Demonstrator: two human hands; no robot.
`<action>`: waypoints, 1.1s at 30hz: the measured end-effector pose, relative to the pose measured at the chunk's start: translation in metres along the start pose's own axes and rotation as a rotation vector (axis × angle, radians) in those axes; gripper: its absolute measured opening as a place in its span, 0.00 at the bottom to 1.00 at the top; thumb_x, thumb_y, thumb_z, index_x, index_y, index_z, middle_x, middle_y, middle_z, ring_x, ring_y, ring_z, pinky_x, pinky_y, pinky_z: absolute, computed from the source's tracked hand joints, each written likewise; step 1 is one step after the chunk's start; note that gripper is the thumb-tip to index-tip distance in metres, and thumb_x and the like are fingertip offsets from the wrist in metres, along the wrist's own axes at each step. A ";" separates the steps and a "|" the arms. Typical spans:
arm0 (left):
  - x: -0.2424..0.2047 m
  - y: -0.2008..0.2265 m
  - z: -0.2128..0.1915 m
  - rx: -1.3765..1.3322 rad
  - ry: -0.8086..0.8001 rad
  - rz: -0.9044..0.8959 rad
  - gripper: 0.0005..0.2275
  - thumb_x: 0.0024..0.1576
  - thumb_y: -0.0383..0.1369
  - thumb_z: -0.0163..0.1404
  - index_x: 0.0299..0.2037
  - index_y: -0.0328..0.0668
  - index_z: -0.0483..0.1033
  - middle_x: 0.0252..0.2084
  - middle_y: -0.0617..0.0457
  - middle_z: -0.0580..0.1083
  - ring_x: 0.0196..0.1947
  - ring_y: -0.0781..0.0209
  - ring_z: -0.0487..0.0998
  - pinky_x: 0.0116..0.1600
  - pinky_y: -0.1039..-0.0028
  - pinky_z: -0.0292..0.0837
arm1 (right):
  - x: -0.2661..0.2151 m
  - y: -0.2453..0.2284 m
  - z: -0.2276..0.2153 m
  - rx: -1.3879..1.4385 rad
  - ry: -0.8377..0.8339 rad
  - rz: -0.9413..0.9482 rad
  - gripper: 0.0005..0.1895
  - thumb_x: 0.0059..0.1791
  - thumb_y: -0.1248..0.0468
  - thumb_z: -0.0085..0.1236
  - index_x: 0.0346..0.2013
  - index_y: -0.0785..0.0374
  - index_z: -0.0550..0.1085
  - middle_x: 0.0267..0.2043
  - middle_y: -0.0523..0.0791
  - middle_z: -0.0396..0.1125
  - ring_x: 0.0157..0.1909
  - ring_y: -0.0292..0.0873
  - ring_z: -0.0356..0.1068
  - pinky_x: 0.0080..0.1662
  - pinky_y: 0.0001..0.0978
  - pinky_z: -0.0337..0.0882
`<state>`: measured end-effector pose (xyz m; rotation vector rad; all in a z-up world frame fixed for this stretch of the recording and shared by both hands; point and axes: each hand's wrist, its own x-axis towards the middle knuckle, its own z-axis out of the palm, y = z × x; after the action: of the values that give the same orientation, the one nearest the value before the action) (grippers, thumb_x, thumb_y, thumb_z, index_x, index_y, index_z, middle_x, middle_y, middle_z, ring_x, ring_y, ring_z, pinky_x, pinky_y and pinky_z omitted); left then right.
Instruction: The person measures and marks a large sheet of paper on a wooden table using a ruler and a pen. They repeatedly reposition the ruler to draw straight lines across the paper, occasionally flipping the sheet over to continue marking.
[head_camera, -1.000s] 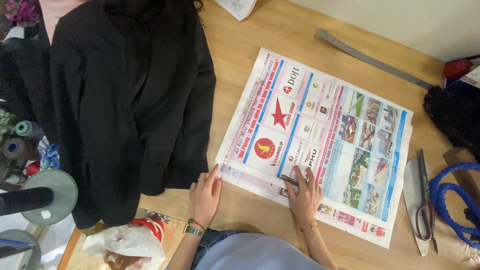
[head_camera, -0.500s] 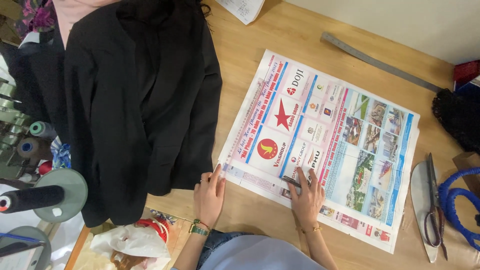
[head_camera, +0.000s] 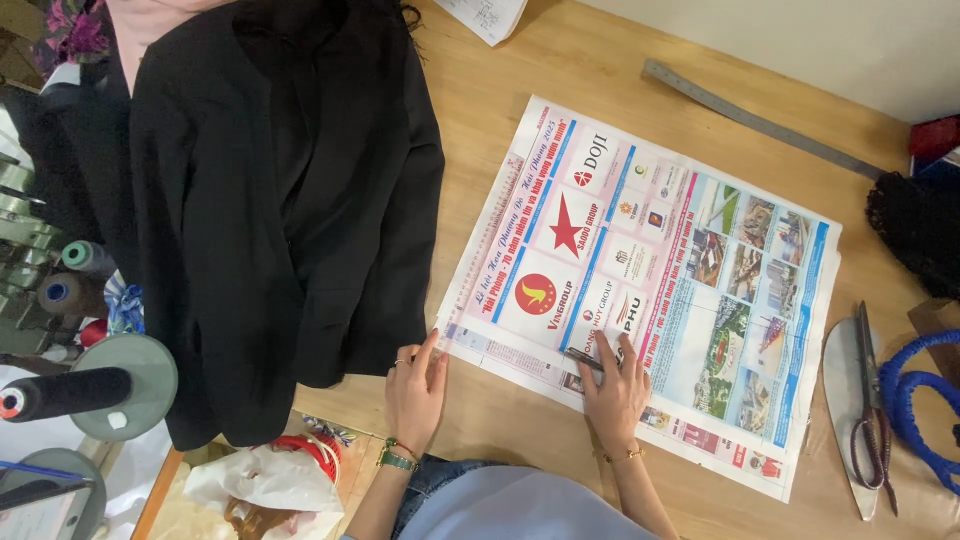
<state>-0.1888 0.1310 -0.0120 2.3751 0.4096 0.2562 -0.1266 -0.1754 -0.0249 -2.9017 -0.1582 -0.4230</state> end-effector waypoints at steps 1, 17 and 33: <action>0.000 -0.001 0.000 0.001 -0.001 0.000 0.18 0.63 0.39 0.48 0.63 0.57 0.71 0.46 0.50 0.72 0.33 0.50 0.76 0.38 0.60 0.71 | 0.000 -0.001 -0.001 0.000 -0.001 0.001 0.27 0.51 0.45 0.55 0.63 0.46 0.73 0.66 0.48 0.63 0.55 0.51 0.71 0.47 0.48 0.71; -0.005 -0.001 -0.006 0.110 -0.036 -0.033 0.19 0.61 0.45 0.48 0.63 0.58 0.70 0.48 0.51 0.74 0.33 0.54 0.75 0.40 0.63 0.70 | -0.036 0.019 -0.022 0.063 -0.118 -0.041 0.29 0.50 0.52 0.56 0.67 0.44 0.68 0.70 0.48 0.61 0.59 0.52 0.67 0.55 0.50 0.67; -0.002 -0.003 -0.005 0.337 -0.167 0.053 0.27 0.61 0.54 0.43 0.67 0.54 0.65 0.48 0.47 0.71 0.38 0.51 0.75 0.42 0.60 0.68 | 0.043 0.003 -0.054 0.899 -0.023 0.218 0.18 0.60 0.63 0.35 0.55 0.65 0.73 0.66 0.51 0.56 0.66 0.49 0.63 0.50 0.38 0.82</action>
<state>-0.1930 0.1355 -0.0109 2.7147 0.3315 0.0113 -0.0998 -0.1870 0.0380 -2.0095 -0.0182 -0.1991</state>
